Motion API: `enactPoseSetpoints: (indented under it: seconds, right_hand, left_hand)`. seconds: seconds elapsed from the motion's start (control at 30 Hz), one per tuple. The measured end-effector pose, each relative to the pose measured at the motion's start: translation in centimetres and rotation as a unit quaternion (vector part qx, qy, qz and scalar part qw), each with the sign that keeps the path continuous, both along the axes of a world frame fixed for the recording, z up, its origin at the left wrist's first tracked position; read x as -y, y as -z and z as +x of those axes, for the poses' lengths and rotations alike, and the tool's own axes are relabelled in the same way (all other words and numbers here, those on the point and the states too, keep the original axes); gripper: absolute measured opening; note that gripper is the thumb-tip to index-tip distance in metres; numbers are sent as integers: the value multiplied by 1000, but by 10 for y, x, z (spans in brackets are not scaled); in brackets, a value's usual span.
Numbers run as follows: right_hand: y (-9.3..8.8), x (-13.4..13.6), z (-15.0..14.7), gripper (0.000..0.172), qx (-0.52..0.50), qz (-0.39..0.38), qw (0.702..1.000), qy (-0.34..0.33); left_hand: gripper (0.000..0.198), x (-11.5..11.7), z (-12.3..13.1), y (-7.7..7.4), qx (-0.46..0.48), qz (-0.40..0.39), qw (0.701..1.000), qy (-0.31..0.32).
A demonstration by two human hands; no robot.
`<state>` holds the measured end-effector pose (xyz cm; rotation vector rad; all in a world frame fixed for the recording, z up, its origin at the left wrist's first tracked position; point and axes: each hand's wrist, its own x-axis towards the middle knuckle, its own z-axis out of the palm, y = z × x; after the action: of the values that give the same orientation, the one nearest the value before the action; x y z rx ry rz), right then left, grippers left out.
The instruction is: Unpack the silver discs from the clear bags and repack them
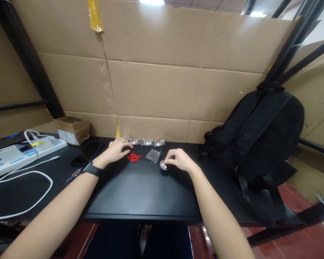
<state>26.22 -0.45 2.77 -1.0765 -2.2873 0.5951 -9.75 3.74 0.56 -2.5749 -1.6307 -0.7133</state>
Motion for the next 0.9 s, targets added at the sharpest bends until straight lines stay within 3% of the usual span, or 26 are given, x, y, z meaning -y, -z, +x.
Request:
enactPoseSetpoints:
  seconds: [0.23, 0.37, 0.47, 0.57, 0.67, 0.77, 0.9]
  right_hand:
    - [9, 5, -25, 22, 33, -18, 996, -81]
    - [7, 5, -28, 29, 32, -4, 995, -94]
    - [3, 0, -9, 30, 3, 34, 999, -20]
    - [5, -12, 24, 21, 4, 94, 987, 131]
    - [14, -23, 52, 31, 50, 86, 972, 214]
    - [26, -32, 61, 40, 58, 32, 977, 201]
    - [38, -40, 60, 39, 50, 14, 979, 197]
  left_hand:
    - [18, 22, 43, -4, 11, -25, 986, 166]
    - [17, 31, 54, -9, 7, -19, 979, 203]
    - [18, 36, 56, -10, 7, -23, 977, 213]
    - [20, 38, 62, -6, 9, -39, 972, 231]
    - [23, 34, 70, 1, 26, -36, 981, 190]
    - [24, 23, 64, 6, 65, -1, 993, 94]
    - [19, 9, 33, 2, 58, 17, 998, 11]
